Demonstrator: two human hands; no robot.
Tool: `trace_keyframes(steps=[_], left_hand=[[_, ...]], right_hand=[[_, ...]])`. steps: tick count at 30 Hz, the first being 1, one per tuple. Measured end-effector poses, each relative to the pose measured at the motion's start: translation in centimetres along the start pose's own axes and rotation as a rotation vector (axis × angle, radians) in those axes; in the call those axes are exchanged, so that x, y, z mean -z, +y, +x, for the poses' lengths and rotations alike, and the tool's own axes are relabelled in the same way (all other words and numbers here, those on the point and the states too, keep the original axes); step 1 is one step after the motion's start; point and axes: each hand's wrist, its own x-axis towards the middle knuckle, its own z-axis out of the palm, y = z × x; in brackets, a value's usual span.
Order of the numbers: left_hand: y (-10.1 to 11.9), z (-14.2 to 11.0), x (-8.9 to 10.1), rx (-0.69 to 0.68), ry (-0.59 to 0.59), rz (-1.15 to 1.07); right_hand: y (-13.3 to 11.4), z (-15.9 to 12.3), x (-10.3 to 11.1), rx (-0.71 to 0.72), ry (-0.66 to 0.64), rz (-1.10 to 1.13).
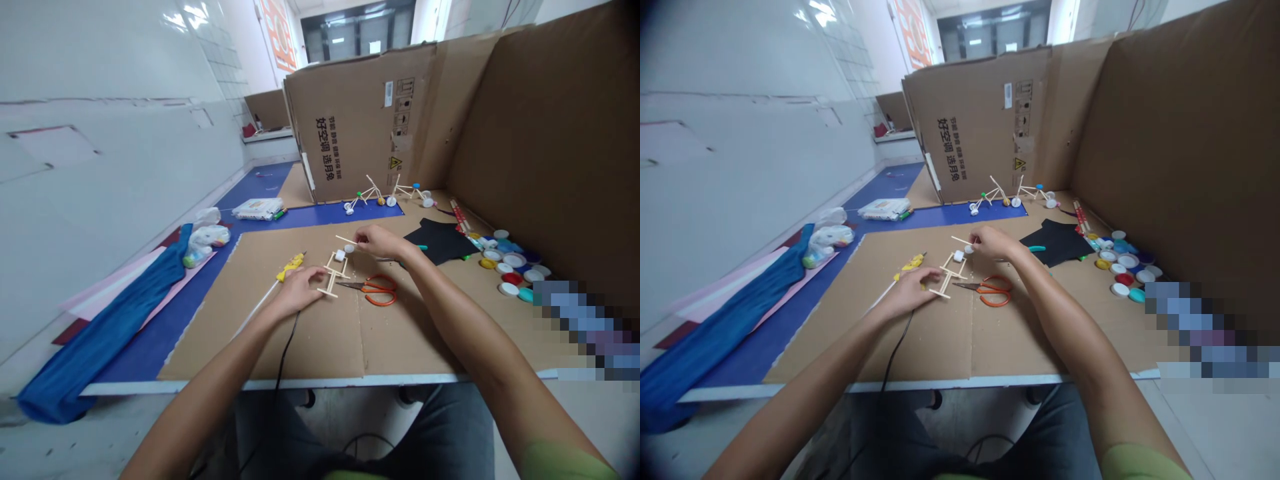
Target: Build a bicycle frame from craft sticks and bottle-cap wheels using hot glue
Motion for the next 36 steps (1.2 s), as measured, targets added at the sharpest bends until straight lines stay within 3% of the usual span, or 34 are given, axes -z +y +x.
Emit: trace_keyframes(steps=[4, 9, 15, 19, 25, 31, 36], left_hand=[[0.5, -1.2, 0.1, -0.004, -0.009, 0.255], [0.8, -2.3, 0.3, -0.045, -0.028, 0.344], [1.1, -3.5, 0.3, -0.239, -0.128, 0.470], [1.1, -0.4, 1.0, -0.233, -0.032, 0.607], [0.4, 5.2, 0.8, -0.278, -0.187, 0.689], [-0.5, 5.6, 0.2, -0.333, -0.216, 0.685], [-0.7, 5.3, 2.6, -0.290, -0.211, 0.844]], right_hand=[[-0.7, 0.0, -0.5, 0.005, -0.028, -0.025], [-1.5, 0.0, -1.0, 0.013, -0.065, -0.049], [-1.5, -2.1, -2.1, 0.021, -0.162, -0.048], [-1.0, -3.9, -2.8, -0.004, -0.153, -0.027], [-0.3, -4.7, -3.5, -0.043, -0.072, -0.003], [-0.5, -5.1, -3.2, -0.061, -0.101, -0.035], [-1.1, -5.9, -2.2, -0.072, -0.221, -0.123]])
